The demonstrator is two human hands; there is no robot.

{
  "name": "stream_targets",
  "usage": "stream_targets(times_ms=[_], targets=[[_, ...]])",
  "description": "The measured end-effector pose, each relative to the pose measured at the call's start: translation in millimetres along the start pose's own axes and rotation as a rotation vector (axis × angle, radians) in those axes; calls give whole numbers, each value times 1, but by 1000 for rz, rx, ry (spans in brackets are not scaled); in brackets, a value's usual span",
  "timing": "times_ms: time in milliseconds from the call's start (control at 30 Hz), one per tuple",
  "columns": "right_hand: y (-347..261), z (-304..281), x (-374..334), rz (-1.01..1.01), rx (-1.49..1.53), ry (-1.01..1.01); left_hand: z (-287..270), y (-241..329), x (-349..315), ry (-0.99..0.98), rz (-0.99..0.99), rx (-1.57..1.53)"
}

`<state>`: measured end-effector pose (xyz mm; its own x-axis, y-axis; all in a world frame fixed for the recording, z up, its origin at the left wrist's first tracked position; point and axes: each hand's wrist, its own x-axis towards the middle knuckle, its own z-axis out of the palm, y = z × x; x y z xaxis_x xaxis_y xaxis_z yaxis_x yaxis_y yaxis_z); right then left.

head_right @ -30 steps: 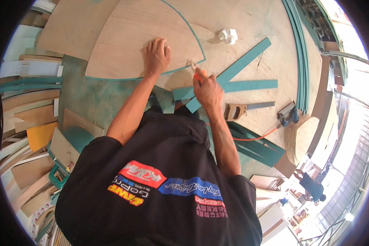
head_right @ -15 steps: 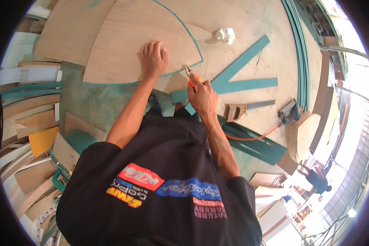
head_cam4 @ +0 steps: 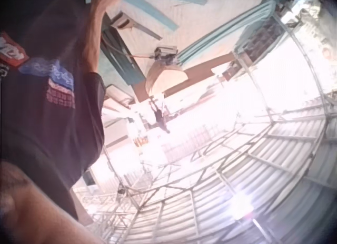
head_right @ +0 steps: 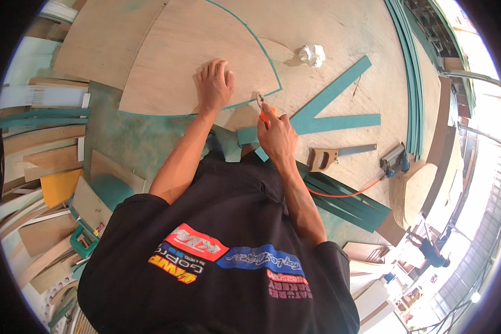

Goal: The person assembles a curved wooden frame by applying adhesive, wiping excess with a cloth, and securing the pieces with a pneumatic nail gun before trimming a component with a hand saw.

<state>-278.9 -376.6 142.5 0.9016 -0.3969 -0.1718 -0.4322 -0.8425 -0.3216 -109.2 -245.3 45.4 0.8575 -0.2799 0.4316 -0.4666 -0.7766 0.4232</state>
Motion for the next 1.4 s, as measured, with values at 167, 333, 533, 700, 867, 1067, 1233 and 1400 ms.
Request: stream_targets(times_ms=[167,333,533,700,867,1067,1233,1400], targets=[[2,9,-14,34,1,-25,-4,0,-10,-31,-10,-26],[-8,-6,-7,24,81,-4,-5,-1,-7,32,36,17],[1,-2,-10,61,28,-46,-4,-1,-4,-40,-11,-25],[16,6,-4,30,72,-47,-4,2,-5,-6,10,0],[20,17,-5,57,94,-75,3,-5,-11,-45,11,-34],[53,6,-18,95,549,232,-21,22,-18,-242,72,-7],[131,-15,-44,370,513,321,-5,28,-30,-340,-27,-16],[268,-8,-71,469,347,640,1,33,-26,-387,-87,38]])
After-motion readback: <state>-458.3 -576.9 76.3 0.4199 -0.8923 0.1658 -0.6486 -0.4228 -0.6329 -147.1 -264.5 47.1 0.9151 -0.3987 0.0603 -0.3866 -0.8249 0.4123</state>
